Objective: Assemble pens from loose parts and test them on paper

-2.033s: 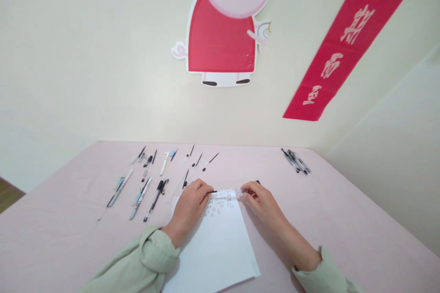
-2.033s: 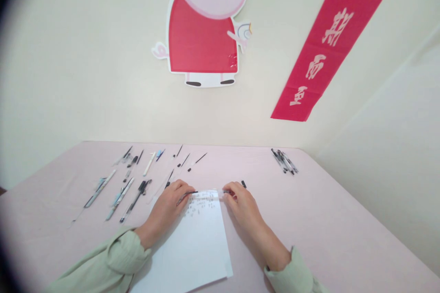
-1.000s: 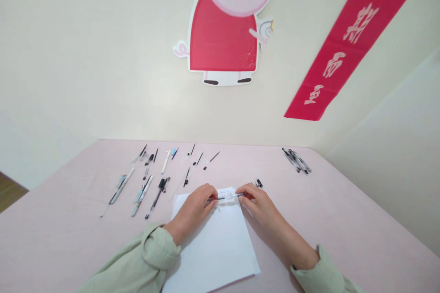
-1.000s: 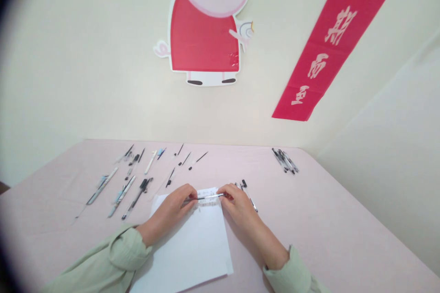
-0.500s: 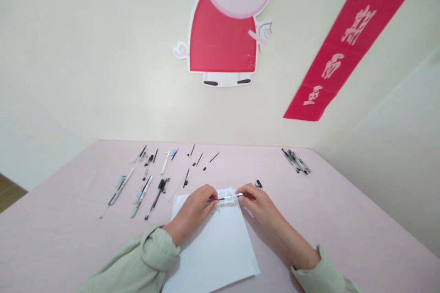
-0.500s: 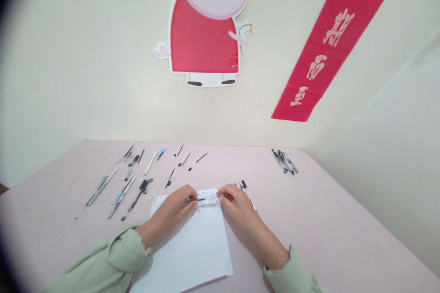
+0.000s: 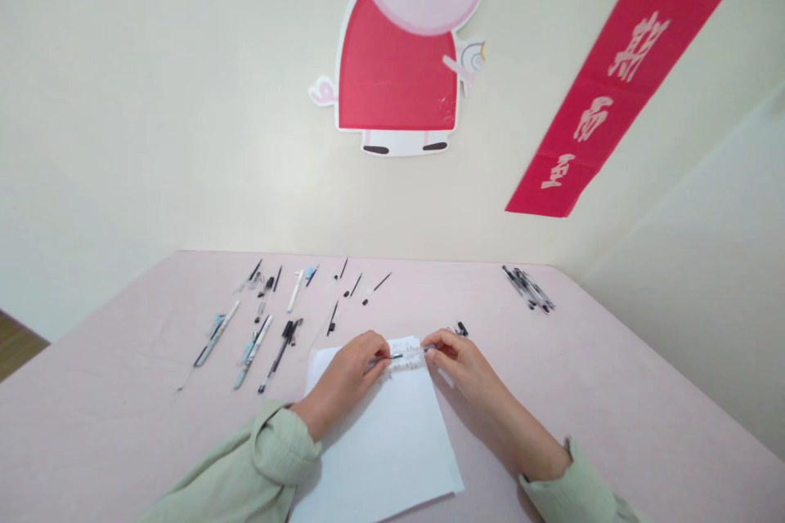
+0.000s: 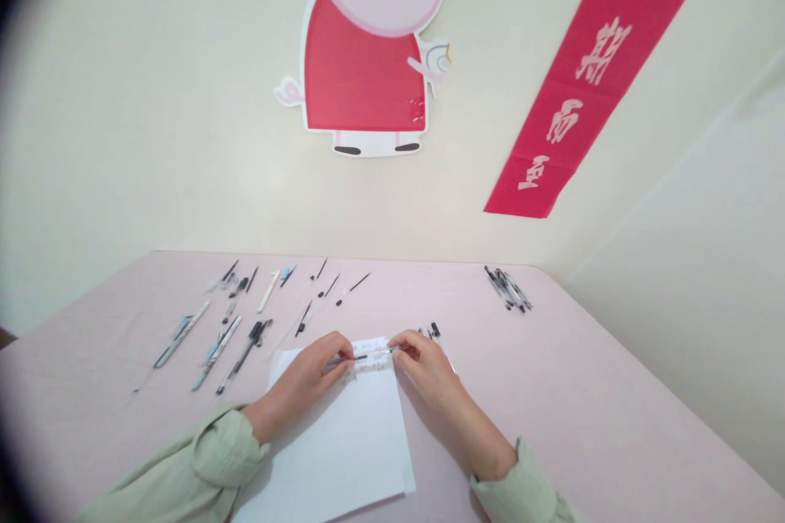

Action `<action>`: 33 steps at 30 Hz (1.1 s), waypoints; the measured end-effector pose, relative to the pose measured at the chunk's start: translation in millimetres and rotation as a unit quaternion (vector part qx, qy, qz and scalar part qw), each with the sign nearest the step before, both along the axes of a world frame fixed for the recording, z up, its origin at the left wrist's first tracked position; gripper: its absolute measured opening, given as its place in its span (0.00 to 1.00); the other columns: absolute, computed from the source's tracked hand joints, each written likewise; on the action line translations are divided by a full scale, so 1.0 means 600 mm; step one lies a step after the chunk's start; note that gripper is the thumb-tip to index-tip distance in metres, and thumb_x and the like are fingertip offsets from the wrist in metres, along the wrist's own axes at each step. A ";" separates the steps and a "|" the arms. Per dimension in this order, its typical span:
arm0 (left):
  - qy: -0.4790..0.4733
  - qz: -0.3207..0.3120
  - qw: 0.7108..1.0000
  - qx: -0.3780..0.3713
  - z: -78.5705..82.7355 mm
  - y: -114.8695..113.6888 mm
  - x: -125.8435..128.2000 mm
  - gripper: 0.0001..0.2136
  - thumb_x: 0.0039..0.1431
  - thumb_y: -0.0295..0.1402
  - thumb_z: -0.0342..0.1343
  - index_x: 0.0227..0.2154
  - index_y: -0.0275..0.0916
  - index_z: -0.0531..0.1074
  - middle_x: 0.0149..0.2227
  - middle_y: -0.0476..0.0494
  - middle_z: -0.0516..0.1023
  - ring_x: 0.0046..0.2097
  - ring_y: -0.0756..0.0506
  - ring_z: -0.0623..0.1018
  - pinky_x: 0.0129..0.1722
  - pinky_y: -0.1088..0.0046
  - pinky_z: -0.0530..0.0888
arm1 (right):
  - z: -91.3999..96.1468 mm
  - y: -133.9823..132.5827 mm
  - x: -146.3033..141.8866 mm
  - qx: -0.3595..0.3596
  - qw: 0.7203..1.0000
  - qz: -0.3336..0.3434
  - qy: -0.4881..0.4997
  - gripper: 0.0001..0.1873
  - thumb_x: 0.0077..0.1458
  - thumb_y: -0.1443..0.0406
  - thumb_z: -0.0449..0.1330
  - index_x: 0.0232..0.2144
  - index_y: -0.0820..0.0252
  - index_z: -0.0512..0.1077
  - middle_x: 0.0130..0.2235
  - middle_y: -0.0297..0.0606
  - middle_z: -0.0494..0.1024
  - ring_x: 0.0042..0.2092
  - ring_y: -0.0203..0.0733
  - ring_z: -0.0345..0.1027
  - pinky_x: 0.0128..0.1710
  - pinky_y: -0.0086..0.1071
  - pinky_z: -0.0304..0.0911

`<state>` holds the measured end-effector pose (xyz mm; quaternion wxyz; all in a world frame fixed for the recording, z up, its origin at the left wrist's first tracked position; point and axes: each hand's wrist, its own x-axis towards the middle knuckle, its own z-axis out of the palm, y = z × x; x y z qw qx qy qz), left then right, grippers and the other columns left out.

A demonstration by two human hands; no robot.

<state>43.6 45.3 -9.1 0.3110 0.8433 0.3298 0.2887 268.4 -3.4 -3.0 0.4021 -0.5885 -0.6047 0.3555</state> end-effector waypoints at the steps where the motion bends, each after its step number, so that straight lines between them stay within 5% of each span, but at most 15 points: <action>1: -0.001 0.002 1.000 0.000 0.000 0.000 0.000 0.04 0.57 0.26 0.49 0.31 0.41 0.67 0.34 0.46 0.73 0.37 0.45 0.73 0.39 0.68 0.70 | 0.000 0.000 0.000 -0.003 1.000 0.003 0.002 0.10 0.48 0.68 0.55 0.32 0.60 0.74 0.31 0.35 0.75 0.34 0.40 0.67 0.35 0.31 0.60; 21: -0.020 0.004 1.000 -0.011 0.004 -0.001 0.000 0.04 0.57 0.27 0.49 0.31 0.41 0.68 0.34 0.46 0.74 0.37 0.45 0.74 0.39 0.68 0.71 | 0.003 -0.001 -0.002 -0.018 0.999 0.017 0.025 0.09 0.48 0.66 0.56 0.32 0.60 0.74 0.31 0.35 0.76 0.35 0.40 0.68 0.37 0.32 0.61; 28: -0.035 0.012 0.999 -0.008 0.003 0.000 0.000 0.04 0.57 0.27 0.50 0.30 0.41 0.68 0.33 0.46 0.74 0.37 0.45 0.74 0.39 0.69 0.71 | -0.006 -0.002 -0.004 -0.048 0.996 0.027 0.063 0.07 0.50 0.63 0.57 0.30 0.60 0.73 0.25 0.32 0.71 0.30 0.38 0.65 0.31 0.30 0.58; 33: -0.101 0.038 0.992 -0.060 0.003 0.000 0.000 0.06 0.56 0.32 0.55 0.37 0.41 0.69 0.38 0.44 0.77 0.42 0.44 0.76 0.44 0.65 0.72 | -0.020 0.003 -0.002 -0.064 0.990 0.020 0.125 0.09 0.50 0.60 0.60 0.31 0.60 0.73 0.23 0.31 0.70 0.27 0.37 0.64 0.30 0.31 0.57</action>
